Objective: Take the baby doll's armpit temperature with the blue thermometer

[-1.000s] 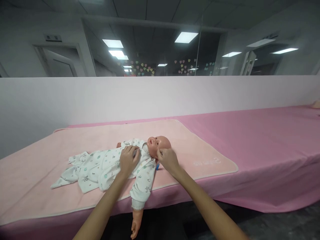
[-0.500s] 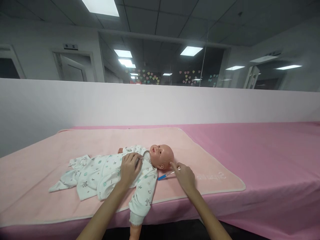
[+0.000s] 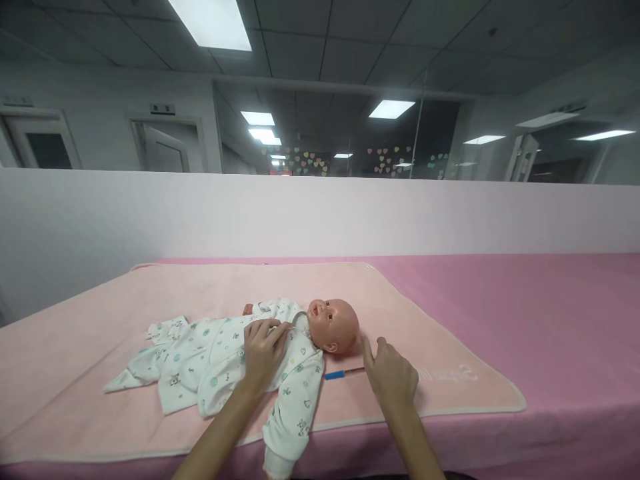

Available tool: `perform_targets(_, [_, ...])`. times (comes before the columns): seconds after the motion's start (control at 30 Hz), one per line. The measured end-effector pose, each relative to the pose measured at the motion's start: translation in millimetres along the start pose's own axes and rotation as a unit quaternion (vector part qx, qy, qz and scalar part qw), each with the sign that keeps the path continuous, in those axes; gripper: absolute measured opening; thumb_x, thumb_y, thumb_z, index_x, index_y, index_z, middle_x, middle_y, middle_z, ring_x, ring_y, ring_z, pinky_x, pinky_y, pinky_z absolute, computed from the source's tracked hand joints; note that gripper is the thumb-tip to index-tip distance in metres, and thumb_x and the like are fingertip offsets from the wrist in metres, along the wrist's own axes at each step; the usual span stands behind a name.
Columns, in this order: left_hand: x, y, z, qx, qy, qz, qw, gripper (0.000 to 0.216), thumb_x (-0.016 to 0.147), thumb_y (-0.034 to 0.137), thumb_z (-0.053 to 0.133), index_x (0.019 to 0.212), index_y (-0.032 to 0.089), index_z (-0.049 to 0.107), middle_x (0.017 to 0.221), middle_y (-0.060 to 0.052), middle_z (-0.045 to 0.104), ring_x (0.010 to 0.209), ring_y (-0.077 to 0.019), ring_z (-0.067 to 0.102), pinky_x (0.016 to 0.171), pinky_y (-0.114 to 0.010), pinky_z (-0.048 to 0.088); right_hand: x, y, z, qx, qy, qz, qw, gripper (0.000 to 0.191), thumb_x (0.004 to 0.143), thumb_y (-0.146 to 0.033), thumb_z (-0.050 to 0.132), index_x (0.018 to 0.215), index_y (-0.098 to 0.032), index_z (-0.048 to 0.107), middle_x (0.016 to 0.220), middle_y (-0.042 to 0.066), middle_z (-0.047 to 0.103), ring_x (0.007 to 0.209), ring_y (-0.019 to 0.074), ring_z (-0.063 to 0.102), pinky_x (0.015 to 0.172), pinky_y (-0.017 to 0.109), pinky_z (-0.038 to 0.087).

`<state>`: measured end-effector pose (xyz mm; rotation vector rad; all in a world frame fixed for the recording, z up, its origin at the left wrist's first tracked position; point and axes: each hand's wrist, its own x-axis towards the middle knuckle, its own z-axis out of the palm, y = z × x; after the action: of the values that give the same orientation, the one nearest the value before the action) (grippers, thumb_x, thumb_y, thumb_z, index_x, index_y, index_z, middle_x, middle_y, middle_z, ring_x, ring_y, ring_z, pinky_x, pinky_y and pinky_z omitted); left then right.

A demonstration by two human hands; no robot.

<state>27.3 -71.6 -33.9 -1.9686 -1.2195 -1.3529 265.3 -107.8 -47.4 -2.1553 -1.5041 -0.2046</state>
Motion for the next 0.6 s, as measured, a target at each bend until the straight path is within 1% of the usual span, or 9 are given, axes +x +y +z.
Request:
perform_targets(0.03, [0.0, 0.4, -0.1, 0.001, -0.001, 0.001, 1.000, 0.016, 0.085, 0.021, 0.049, 0.087, 0.025, 0.064, 0.080, -0.002, 0.061, 0.078, -0.0163, 0.052, 0.076, -0.033, 0.033, -1.8, -10.4, -1.1, 0.026, 0.029, -0.011, 0.999, 0.041, 0.086, -0.047, 0.032, 0.092, -0.018, 0.061, 0.073, 0.012, 0.064, 0.065, 0.0272, 0.060, 0.058, 0.035, 0.040])
perform_targets(0.1, [-0.4, 1.3, -0.4, 0.003, -0.007, 0.004, 1.000, 0.018, 0.086, 0.022, 0.047, 0.089, 0.025, 0.064, 0.081, -0.002, 0.062, 0.079, -0.0159, 0.052, 0.076, -0.033, 0.033, -5.5, -42.3, 0.5, 0.116, 0.087, -0.073, 0.987, 0.036, 0.086, -0.038, 0.033, 0.086, -0.018, 0.063, 0.066, 0.011, 0.062, 0.061, 0.0235, 0.058, 0.056, 0.033, 0.040])
perform_targets(0.17, [-1.9, 1.6, -0.7, 0.004, -0.017, 0.005, 1.000, 0.020, 0.087, 0.023, 0.044, 0.091, 0.024, 0.063, 0.082, -0.003, 0.063, 0.079, -0.0158, 0.052, 0.076, -0.033, 0.033, -8.8, -83.4, 8.3, 0.247, 0.141, -0.194, 0.939, 0.029, 0.083, -0.022, 0.034, 0.092, -0.018, 0.062, 0.076, 0.010, 0.064, 0.074, 0.0217, 0.059, 0.067, 0.031, 0.043])
perform_targets(0.2, [-3.0, 1.4, -0.7, 0.004, -0.019, 0.002, 1.000, 0.021, 0.088, 0.024, 0.043, 0.092, 0.024, 0.064, 0.084, -0.003, 0.063, 0.079, -0.0160, 0.052, 0.076, -0.033, 0.033, -9.9, -103.7, 14.1, 0.296, 0.148, -0.248, 0.910, 0.031, 0.078, -0.015, 0.035, 0.093, -0.018, 0.061, 0.083, 0.010, 0.064, 0.082, 0.0218, 0.058, 0.072, 0.032, 0.043])
perform_targets(0.23, [-4.0, 1.0, -0.7, 0.003, -0.016, -0.004, 1.000, 0.022, 0.088, 0.024, 0.042, 0.092, 0.024, 0.064, 0.085, -0.004, 0.063, 0.078, -0.0163, 0.052, 0.076, -0.034, 0.033, -10.5, -121.7, 20.5, 0.336, 0.138, -0.276, 0.890, 0.034, 0.073, -0.009, 0.034, 0.091, -0.018, 0.061, 0.085, 0.009, 0.063, 0.083, 0.0211, 0.056, 0.074, 0.032, 0.043])
perform_targets(0.3, [-5.6, -0.1, -0.4, 0.000, -0.004, -0.025, 1.000, 0.023, 0.088, 0.024, 0.042, 0.091, 0.024, 0.065, 0.087, -0.004, 0.064, 0.077, -0.0169, 0.052, 0.074, -0.035, 0.033, -9.6, -146.4, 33.2, 0.399, 0.107, -0.297, 0.861, 0.036, 0.065, -0.005, 0.034, 0.084, -0.018, 0.061, 0.082, 0.007, 0.062, 0.080, 0.0197, 0.055, 0.073, 0.031, 0.044])
perform_targets(0.37, [-6.2, -0.8, 0.0, -0.001, 0.002, -0.047, 0.999, 0.022, 0.087, 0.025, 0.044, 0.090, 0.025, 0.065, 0.087, -0.003, 0.065, 0.077, -0.0174, 0.052, 0.074, -0.035, 0.033, -7.3, -154.2, 43.2, 0.439, 0.084, -0.295, 0.844, 0.037, 0.061, -0.003, 0.034, 0.082, -0.018, 0.060, 0.080, 0.006, 0.062, 0.078, 0.0190, 0.055, 0.073, 0.030, 0.044])
perform_targets(0.43, [-6.0, -0.4, 0.1, -0.002, -0.005, -0.065, 0.998, 0.019, 0.086, 0.027, 0.046, 0.088, 0.025, 0.065, 0.086, -0.002, 0.065, 0.077, -0.0175, 0.051, 0.074, -0.035, 0.033, -5.5, -150.3, 49.6, 0.459, 0.074, -0.290, 0.837, 0.039, 0.060, -0.003, 0.034, 0.085, -0.018, 0.060, 0.083, 0.006, 0.063, 0.081, 0.0190, 0.056, 0.076, 0.031, 0.044])
perform_targets(0.6, [-6.3, 3.2, -1.5, -0.015, -0.013, -0.087, 0.996, 0.015, 0.085, 0.028, 0.050, 0.087, 0.026, 0.064, 0.086, -0.001, 0.065, 0.079, -0.0180, 0.052, 0.075, -0.035, 0.033, -5.3, -137.9, 55.7, 0.472, 0.067, -0.282, 0.832, 0.036, 0.070, -0.006, 0.036, 0.096, -0.017, 0.060, 0.091, 0.008, 0.064, 0.088, 0.0194, 0.057, 0.081, 0.032, 0.044])
